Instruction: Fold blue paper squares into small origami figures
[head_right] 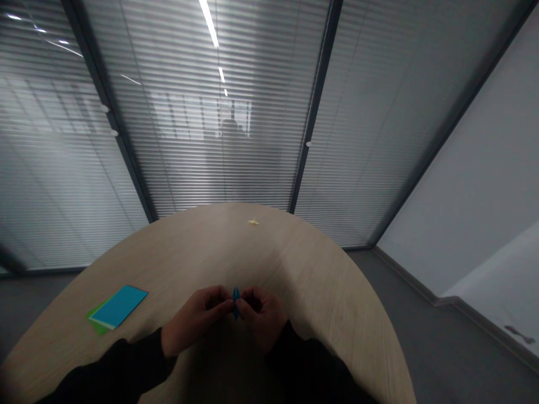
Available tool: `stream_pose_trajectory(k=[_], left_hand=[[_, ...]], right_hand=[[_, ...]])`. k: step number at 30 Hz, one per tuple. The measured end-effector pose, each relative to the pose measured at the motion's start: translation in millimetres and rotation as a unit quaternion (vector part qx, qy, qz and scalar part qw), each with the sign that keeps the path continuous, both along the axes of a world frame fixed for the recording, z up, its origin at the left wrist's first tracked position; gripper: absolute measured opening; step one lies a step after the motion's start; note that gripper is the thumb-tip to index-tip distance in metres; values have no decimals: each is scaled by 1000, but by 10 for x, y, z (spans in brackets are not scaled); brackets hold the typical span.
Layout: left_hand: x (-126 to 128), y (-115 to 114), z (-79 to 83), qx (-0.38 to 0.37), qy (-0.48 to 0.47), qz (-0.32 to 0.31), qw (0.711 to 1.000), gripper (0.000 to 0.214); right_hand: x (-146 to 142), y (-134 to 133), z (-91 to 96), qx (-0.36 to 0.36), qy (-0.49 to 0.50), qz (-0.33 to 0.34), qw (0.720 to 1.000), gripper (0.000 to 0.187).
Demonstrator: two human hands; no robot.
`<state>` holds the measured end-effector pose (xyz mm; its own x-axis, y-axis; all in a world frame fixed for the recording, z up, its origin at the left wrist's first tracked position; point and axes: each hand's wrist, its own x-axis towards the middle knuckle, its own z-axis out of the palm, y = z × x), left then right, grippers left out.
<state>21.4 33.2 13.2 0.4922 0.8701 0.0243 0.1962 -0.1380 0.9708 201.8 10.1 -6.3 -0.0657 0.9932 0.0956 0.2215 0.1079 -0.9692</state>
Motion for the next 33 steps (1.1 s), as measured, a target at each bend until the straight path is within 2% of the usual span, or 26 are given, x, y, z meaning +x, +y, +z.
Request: stream_pose_trajectory(k=[7, 14, 22, 27, 33], left_hand=[[-3, 7, -28, 10, -1, 7, 1000, 30], [12, -14, -48, 32, 28, 18, 999, 30], [16, -11, -48, 23, -8, 24, 999, 30], [16, -5, -56, 30, 6, 25, 999, 30], [26, 4, -82, 29, 0, 25, 999, 27]], right_hand=[[25, 9, -4, -11, 6, 4, 1000, 26], [28, 36, -72, 5, 20, 25, 999, 25], [6, 17, -33, 41, 1, 31, 999, 21], [-23, -13, -3, 58, -24, 15, 998, 19], [-19, -1, -35, 58, -1, 35, 998, 17]])
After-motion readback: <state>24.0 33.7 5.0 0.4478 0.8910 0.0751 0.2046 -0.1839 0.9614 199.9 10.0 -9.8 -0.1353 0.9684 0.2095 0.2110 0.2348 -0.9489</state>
